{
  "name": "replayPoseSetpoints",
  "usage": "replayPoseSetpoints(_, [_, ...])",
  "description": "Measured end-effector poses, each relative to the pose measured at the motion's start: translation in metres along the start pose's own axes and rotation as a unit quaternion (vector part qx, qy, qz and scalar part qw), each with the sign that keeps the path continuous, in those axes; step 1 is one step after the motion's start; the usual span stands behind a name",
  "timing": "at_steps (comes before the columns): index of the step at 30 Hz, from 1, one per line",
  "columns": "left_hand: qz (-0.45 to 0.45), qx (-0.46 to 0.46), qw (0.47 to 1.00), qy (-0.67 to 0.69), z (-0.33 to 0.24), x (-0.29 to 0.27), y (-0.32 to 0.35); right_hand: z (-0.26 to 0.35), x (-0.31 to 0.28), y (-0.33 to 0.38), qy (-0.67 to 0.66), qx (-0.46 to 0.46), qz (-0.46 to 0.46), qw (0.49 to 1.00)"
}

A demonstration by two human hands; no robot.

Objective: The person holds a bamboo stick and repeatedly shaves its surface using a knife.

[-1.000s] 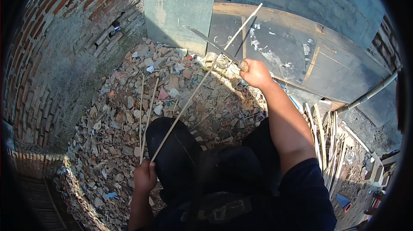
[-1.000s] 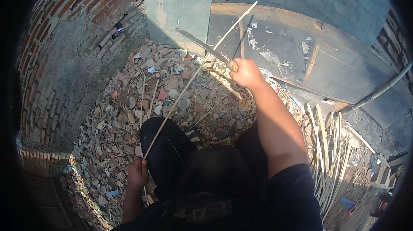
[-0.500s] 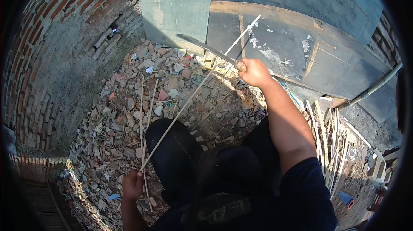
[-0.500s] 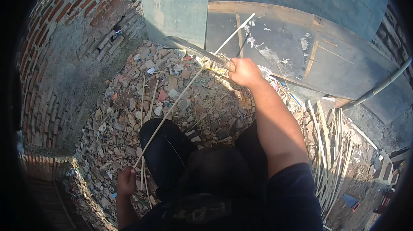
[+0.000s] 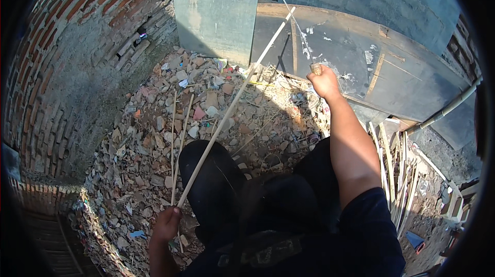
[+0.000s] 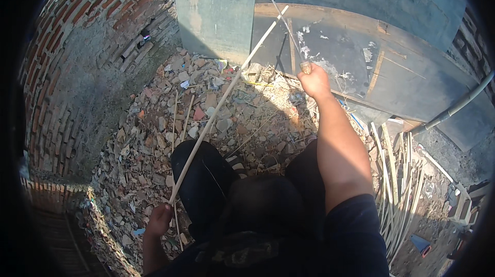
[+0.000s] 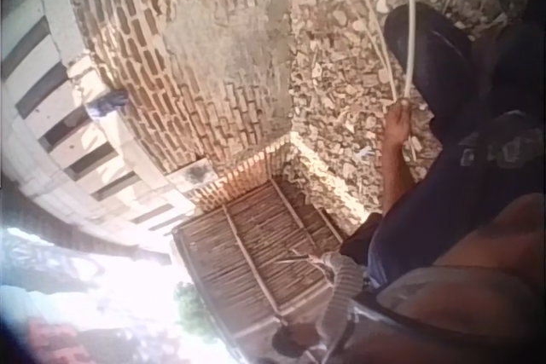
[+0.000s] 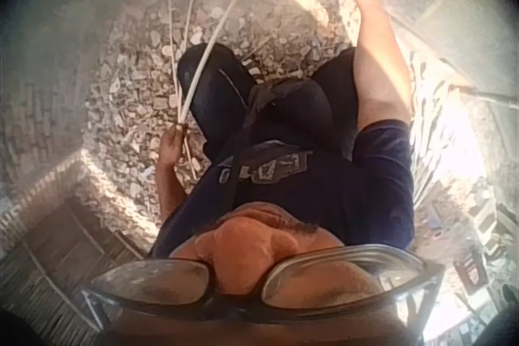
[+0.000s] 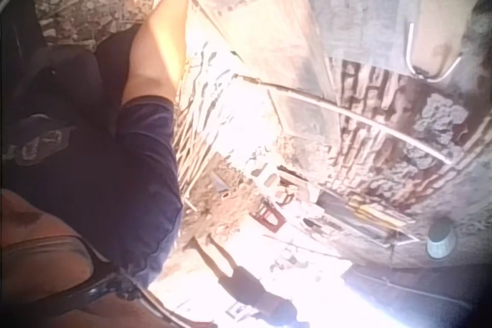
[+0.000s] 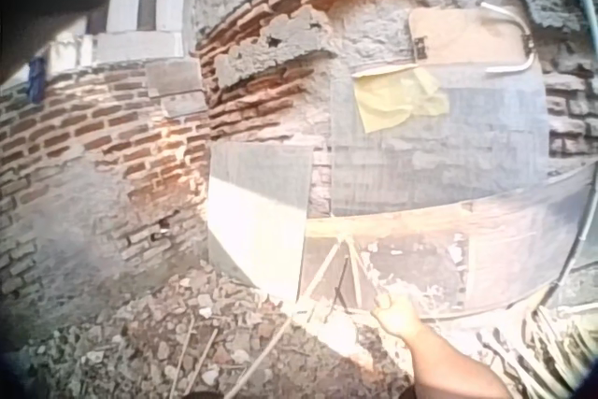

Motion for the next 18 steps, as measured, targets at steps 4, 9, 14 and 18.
replayPoseSetpoints(4, [-0.058, 0.028, 0.997, -0.045, -0.034, 0.015, -0.008, 0.05, 0.021, 0.027, 0.044, -0.127, 0.088, 0.987])
replayPoseSetpoints(9, [-0.02, 0.039, 0.999, -0.024, -0.032, 0.029, -0.02, 0.098, 0.075, 0.076, 0.183, -0.337, 0.18, 0.906])
replayPoseSetpoints(14, [-0.05, 0.068, 0.996, -0.014, -0.031, 0.039, -0.021, 0.114, 0.103, 0.105, 0.212, -0.414, 0.222, 0.857])
replayPoseSetpoints(18, [-0.098, 0.107, 0.984, -0.106, -0.03, 0.041, -0.027, 0.069, 0.113, 0.059, 0.171, -0.275, 0.236, 0.916])
Point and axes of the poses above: each hand's wrist, its own y-axis away from the middle knuckle, its own x-axis out of the palm, z = x × y, the point moved 7 cm from there along -y, towards the middle knuckle, and after that the axes turned 4 degrees about y, right-handed, at the moved point
